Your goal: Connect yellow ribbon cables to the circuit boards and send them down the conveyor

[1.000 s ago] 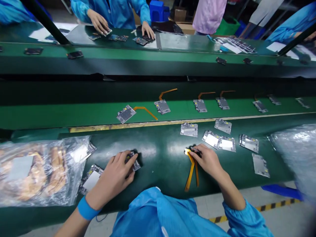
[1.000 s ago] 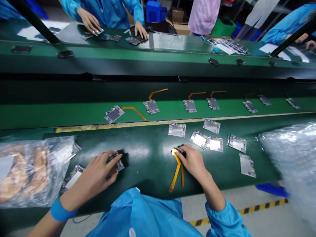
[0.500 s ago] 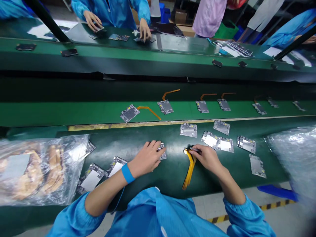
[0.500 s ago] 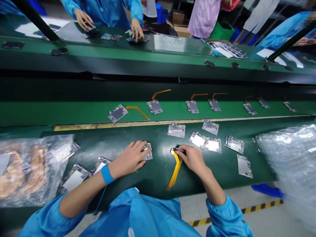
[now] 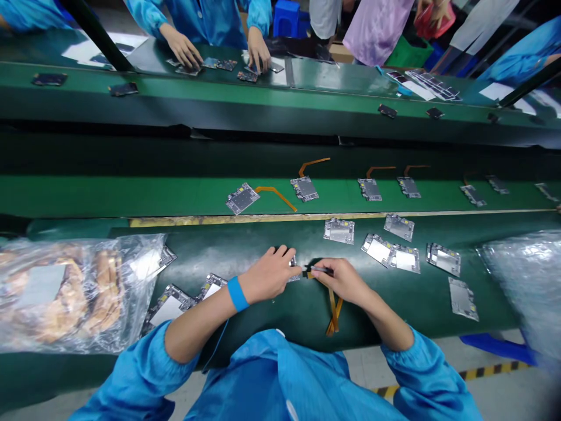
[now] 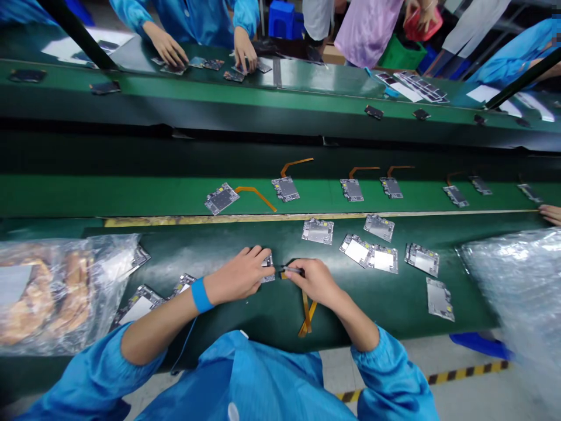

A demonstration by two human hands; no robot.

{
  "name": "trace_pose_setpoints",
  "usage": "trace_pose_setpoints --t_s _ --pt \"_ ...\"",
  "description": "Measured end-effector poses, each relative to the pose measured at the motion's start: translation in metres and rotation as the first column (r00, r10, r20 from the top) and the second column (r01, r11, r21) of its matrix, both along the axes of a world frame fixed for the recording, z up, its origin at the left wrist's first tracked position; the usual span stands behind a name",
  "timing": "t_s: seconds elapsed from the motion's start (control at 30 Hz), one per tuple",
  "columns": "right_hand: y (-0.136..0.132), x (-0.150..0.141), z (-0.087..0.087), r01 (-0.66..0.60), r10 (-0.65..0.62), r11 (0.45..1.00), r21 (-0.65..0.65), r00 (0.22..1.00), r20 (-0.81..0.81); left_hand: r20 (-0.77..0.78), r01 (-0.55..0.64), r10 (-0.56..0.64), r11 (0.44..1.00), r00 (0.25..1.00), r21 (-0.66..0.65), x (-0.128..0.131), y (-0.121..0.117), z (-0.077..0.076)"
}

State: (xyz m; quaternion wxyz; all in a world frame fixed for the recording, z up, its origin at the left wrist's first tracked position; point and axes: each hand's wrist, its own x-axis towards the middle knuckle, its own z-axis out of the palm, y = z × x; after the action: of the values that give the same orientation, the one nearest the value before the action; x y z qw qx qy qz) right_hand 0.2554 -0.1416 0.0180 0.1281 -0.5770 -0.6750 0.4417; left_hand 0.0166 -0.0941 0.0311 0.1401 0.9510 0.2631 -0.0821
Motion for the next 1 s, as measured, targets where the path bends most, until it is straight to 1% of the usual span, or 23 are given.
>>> trace_pose_setpoints --t_s 0.17,0.3,0.43,0.7,0.87,1.0 --pt "0.01 -0.018 -0.008 0.039 -0.041 0.999 0.015 0.991 0.126 -0.011 -0.021 0.021 1.0 1.0 0.011 -0.003 -0.002 0.002" --pt "0.014 -0.024 -0.01 0.044 -0.05 0.998 0.034 0.981 0.186 0.038 -0.082 0.081 0.997 0.996 0.004 -0.008 -0.007 -0.003" --pt "0.015 -0.024 -0.012 0.022 -0.028 0.999 0.028 0.977 0.212 0.074 -0.124 0.124 0.992 0.99 -0.01 -0.012 -0.011 -0.009" --pt "0.017 -0.023 -0.014 -0.007 0.0 0.999 0.031 0.974 0.228 0.065 -0.124 0.123 0.992 0.99 -0.002 -0.013 -0.013 -0.01" --pt "0.018 -0.023 -0.013 -0.017 0.012 1.0 0.022 0.97 0.243 0.117 -0.137 0.137 0.991 0.984 -0.008 -0.014 -0.014 -0.013" --pt "0.019 -0.025 -0.011 -0.031 0.026 0.999 0.015 0.962 0.27 0.117 -0.126 0.124 0.992 0.985 0.009 -0.015 -0.016 -0.016"
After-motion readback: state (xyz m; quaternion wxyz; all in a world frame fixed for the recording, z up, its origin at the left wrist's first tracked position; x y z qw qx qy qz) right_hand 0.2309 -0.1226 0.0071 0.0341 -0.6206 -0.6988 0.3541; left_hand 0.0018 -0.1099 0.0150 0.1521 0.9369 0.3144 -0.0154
